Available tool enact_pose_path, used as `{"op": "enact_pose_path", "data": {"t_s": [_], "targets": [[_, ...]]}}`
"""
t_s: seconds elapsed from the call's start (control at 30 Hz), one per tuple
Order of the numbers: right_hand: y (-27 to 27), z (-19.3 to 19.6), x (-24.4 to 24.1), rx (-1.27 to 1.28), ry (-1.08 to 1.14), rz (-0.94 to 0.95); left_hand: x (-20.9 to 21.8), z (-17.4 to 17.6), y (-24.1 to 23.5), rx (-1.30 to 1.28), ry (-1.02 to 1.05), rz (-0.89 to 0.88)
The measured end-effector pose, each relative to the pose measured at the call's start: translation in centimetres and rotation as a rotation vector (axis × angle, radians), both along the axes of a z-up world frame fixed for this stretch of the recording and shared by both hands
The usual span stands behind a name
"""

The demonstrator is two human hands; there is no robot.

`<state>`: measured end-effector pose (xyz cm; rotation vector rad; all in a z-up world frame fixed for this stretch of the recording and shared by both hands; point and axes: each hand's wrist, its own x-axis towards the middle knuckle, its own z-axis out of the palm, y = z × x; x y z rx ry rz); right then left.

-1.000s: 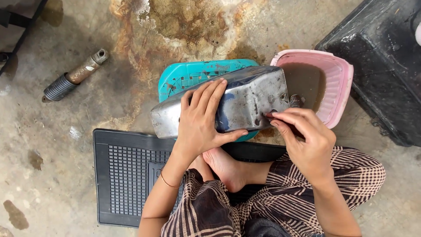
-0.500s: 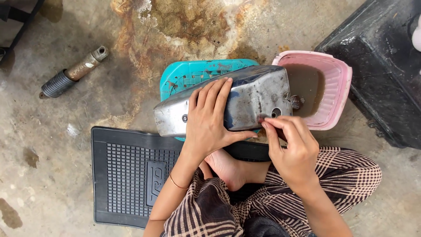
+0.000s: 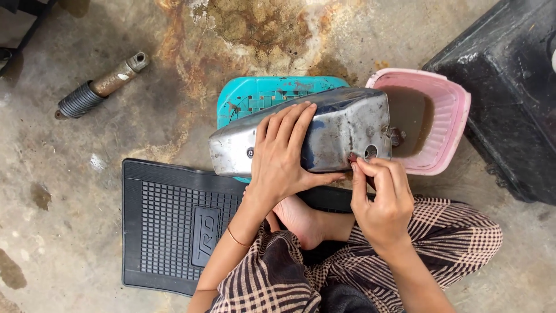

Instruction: Sanding a metal component using wet sandpaper and water to smooth the surface.

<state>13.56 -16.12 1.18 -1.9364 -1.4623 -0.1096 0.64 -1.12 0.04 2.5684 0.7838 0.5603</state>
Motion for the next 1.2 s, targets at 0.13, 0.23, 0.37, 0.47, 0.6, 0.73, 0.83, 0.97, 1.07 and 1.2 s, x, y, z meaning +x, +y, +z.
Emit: {"op": "enact_pose_path", "data": {"t_s": [0.13,0.23,0.37,0.47,0.6,0.73,0.83,0.97,1.07,1.2], "targets": [[1.0,-0.2,0.1,0.060,-0.057,-0.007,-0.1,-0.3,-0.2,-0.003,-0.019,-0.008],[0.5,0.0,0.3,0.049,-0.079,0.043,0.0,-0.3,-0.1,0.003,-0.008,-0.007],[0.3,-0.5,0.1,0.041,-0.071,0.030,-0.1,-0.5,-0.6,-0.008,-0.021,-0.012],[0.0,-0.6,0.1,0.073,-0.075,0.028,0.1,-0.5,-0.3,0.016,-0.026,-0.007],[1.0,-0.6,0.1,0.095,-0.156,-0.007,0.1,-0.9,-0.2,0.012,-0.014,-0.014],[2.2,-1.0,3.9,0.069,0.343,-0.039,0.1,-2.6,-0.8,-0.030,-0.174,0.039],[0.9,-4.2,7.0,0.034,0.580,-0.242,0.0,-2.1,-0.5,-0.023,-0.120,0.018],[-1.3,-7.7,8.6,-0.009,0.962,-0.341,-0.5,-1.4,-0.5,-0.001,-0.031,-0.009],[-1.2,-8.9,9.1,-0.018,1.089,-0.390,-0.4,-1.8,-0.3,0.010,-0.002,0.003],[0.2,-7.1,8.1,-0.045,1.048,-0.337,-1.3,-2.0,-0.1,0.001,-0.052,0.050]]}}
